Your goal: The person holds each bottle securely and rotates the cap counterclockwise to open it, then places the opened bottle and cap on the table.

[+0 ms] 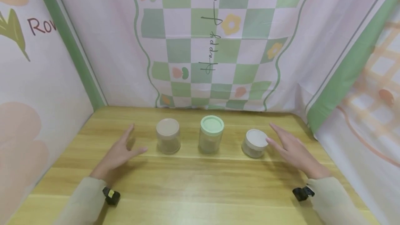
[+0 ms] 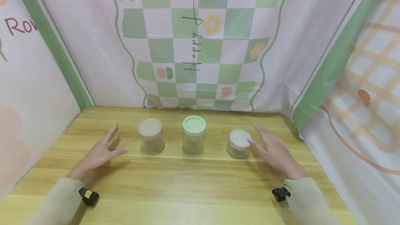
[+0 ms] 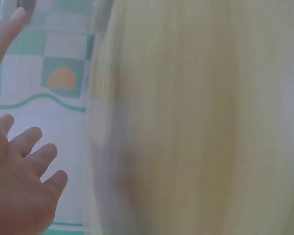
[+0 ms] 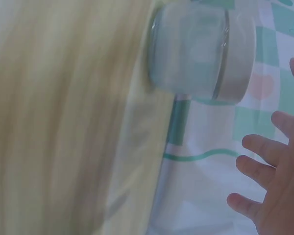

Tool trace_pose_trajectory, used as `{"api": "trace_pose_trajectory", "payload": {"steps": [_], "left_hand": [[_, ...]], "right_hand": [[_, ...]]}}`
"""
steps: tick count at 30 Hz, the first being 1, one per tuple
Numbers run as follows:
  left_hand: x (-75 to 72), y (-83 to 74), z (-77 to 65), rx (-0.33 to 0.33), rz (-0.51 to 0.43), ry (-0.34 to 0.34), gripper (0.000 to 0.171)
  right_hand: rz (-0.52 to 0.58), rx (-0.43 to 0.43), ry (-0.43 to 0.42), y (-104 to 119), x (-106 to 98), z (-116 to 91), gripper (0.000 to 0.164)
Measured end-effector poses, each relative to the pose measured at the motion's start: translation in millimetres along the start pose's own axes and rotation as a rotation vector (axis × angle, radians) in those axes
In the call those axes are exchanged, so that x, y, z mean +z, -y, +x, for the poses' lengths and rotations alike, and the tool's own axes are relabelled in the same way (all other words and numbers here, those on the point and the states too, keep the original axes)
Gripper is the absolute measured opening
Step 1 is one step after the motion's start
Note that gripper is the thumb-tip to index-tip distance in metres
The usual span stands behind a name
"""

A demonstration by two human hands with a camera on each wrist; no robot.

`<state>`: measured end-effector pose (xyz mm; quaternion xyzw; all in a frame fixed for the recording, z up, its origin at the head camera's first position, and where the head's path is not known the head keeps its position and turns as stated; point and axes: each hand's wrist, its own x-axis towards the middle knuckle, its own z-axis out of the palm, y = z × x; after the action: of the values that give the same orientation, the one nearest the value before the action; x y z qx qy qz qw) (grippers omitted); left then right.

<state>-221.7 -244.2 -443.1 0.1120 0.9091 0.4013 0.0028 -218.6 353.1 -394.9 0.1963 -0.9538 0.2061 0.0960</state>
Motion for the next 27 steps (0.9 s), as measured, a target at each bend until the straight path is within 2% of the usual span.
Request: {"api": "trace_pose_trajectory", "payload": {"steps": [5, 13, 18, 20, 25, 27], "left_hand": [[9.4, -2.7, 6.1, 0.019, -0.094, 0.005, 0.113], [23.2, -8.1, 16.7, 0.059, -0.273, -0.015, 0.114], [30.6, -11.8, 18.5, 0.054, -0.298, -0.01, 0.106], [31.6, -19.8, 17.1, 0.049, -0.309, -0.001, 0.101], [38.1, -25.5, 20.6, 0.043, -0.321, 0.008, 0.098], [42.0, -21.4, 24.6, 0.04, -0.317, 0.014, 0.1]], "right_hand": [[-0.023, -0.044, -0.019, 11, 1, 10, 0.067], [0.008, -0.09, -0.025, 36, 3, 21, 0.058], [0.04, -0.106, -0.035, 52, 7, 30, 0.055], [0.046, -0.124, -0.034, 57, 8, 35, 0.055], [0.052, -0.174, -0.031, 71, 12, 44, 0.055], [0.048, -0.188, -0.032, 77, 13, 49, 0.055]]}}
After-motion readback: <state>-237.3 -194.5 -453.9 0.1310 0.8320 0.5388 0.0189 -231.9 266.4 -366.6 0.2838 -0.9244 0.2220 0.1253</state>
